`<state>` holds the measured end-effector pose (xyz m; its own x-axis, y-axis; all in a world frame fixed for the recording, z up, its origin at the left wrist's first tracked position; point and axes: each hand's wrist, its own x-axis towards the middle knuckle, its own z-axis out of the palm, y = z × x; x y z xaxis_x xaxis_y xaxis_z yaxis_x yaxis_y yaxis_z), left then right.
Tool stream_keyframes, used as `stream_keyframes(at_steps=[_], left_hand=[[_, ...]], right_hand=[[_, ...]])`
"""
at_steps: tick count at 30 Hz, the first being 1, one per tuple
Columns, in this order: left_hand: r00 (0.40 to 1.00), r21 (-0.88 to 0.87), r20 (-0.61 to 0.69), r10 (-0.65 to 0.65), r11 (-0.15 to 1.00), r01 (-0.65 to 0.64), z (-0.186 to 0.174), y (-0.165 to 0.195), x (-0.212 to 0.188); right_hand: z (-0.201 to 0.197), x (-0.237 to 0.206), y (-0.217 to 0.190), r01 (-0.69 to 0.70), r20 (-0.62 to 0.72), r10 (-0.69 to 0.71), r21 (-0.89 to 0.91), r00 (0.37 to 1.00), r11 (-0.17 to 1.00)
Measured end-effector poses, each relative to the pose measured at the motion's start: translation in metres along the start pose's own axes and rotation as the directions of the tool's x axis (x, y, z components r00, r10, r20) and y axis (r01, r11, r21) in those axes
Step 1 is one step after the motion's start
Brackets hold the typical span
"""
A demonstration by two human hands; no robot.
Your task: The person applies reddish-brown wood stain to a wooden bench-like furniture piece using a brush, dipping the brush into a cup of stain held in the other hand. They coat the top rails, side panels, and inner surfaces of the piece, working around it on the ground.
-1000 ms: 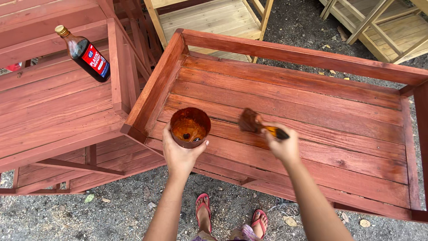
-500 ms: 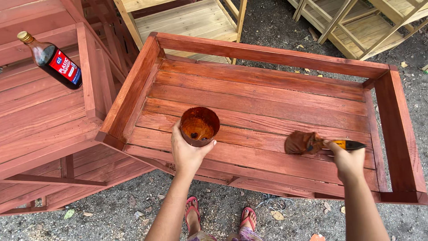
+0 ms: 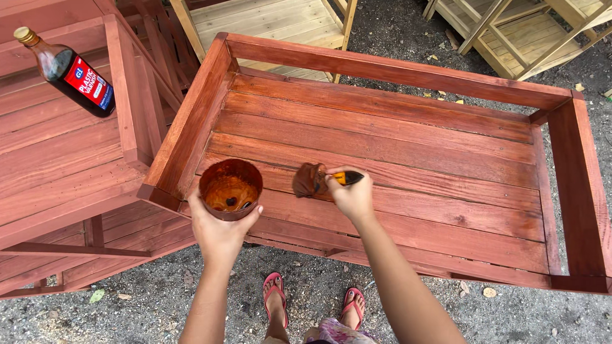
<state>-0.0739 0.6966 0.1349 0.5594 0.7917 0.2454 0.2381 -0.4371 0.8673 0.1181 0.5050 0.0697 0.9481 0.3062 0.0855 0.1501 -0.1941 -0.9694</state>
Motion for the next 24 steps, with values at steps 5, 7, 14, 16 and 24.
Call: stream_keyframes(at_steps=[5, 7, 14, 16, 24], left_hand=[[0.996, 0.085, -0.084, 0.010, 0.996, -0.003, -0.035, -0.016, -0.001], [0.994, 0.098, -0.112, -0.017, 0.995, 0.028, -0.049, -0.022, 0.000], [0.985, 0.178, -0.162, -0.062, 0.980, 0.091, -0.074, -0.030, -0.005], [0.983, 0.188, -0.170, -0.074, 0.976, 0.106, -0.077, -0.031, -0.005], [0.981, 0.199, -0.174, -0.080, 0.973, 0.115, -0.062, -0.034, -0.002]], right_hand=[[0.077, 0.007, -0.024, -0.003, 0.024, 0.005, -0.081, 1.000, 0.997], [0.110, 0.013, -0.030, 0.002, 0.037, 0.002, -0.106, 0.999, 0.994], [0.222, 0.019, -0.041, -0.001, -0.017, -0.001, -0.119, 1.000, 0.993], [0.233, 0.027, -0.050, 0.005, -0.075, -0.021, -0.210, 0.997, 0.978], [0.129, 0.050, -0.064, 0.019, 0.091, 0.045, -0.597, 0.995, 0.802]])
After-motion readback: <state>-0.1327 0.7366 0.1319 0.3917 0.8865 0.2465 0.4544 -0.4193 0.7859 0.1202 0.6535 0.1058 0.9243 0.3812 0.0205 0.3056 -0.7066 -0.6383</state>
